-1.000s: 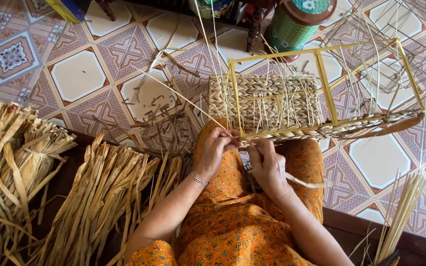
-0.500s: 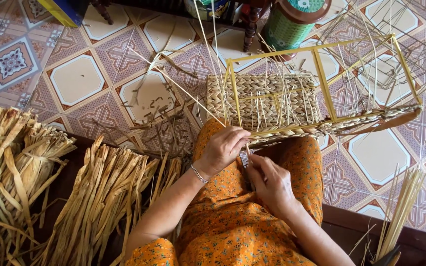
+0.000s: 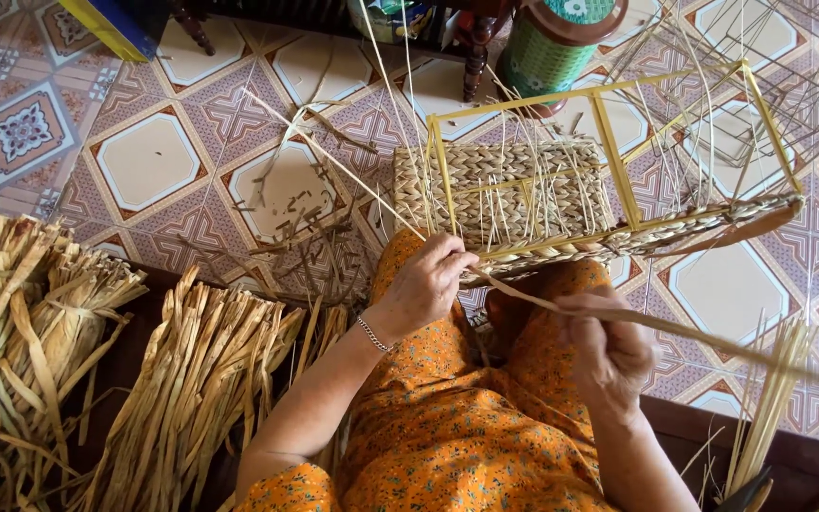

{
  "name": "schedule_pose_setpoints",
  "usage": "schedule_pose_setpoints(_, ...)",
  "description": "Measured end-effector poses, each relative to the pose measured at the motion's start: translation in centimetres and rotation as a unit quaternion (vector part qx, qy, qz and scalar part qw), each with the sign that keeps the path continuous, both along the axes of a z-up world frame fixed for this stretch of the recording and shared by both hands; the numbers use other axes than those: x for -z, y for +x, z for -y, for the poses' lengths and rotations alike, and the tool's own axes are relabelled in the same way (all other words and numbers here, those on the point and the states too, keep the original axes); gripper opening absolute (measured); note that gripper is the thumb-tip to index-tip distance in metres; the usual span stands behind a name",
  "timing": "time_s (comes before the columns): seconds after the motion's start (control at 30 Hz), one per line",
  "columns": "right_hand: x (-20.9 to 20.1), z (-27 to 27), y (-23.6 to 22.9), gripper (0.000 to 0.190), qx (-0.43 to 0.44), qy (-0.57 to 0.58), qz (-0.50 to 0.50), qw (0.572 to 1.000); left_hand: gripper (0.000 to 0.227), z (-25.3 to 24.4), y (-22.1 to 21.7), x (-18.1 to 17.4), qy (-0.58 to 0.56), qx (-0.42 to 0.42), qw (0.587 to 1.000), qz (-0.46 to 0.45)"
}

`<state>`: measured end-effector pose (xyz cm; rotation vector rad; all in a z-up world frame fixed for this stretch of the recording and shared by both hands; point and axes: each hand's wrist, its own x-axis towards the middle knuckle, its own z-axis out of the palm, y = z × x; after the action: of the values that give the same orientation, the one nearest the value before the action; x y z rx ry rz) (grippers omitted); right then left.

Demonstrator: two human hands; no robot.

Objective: The person weaves dried plant fibers around a wooden frame by hand, threading and tucking individual strands to build the basket's structure. They select pieces from bundles and occasionally use shears to trim excess material as they work.

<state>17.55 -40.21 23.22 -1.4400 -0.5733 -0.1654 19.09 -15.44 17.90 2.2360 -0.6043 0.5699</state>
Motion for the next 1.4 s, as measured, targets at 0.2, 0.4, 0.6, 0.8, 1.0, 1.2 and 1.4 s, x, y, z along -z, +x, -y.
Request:
schedule_pose_setpoints(0.2, 4.9, 0.5, 0.5, 0.024, -0.028, -0.121, -0.078, 0.989, 0.036, -0.2, 0.1, 3.5, -0.113, -0.021, 0.992, -0.055)
schedule_pose_setpoints(0.4, 4.5, -3.3, -1.1, 0.026, -0.175, -0.110, -0.224, 0.952, 0.063, 0.3, 0.3, 3.6, -0.170, -0.026, 0.985, -0.024)
schedule_pose_setpoints(0.6, 3.1, -6.3, 1.6, 0.017, -0.018, -0.142, -0.170, 0.975, 0.031, 0.1, 0.4, 4.0, -0.080, -0.035, 0.996, 0.032)
schedule_pose_setpoints(0.8, 7.2, -7.5, 3.4, 0.009, 0.103, -0.175, -0.056, 0.978, 0.024, 0.0, 0.2, 1.1, -0.137, -0.030, 0.990, -0.002)
schedule_pose_setpoints(1.0, 12.5, -7.7, 3.8, 0.019, 0.085, -0.060, -0.228, 0.968, 0.021, -1.8, 2.3, 2.5, -0.289, 0.025, 0.944, -0.156)
schedule_pose_setpoints(1.2, 12.8, -7.8, 4.3, 0.023, 0.095, -0.093, -0.240, 0.961, 0.023, -2.4, 3.3, 1.2, -0.252, 0.080, 0.940, -0.215)
schedule_pose_setpoints(1.4, 12.7, -8.4, 4.4, 0.026, 0.105, -0.071, -0.309, 0.943, 0.013, -3.1, 4.4, 2.5, -0.089, 0.032, 0.980, -0.175)
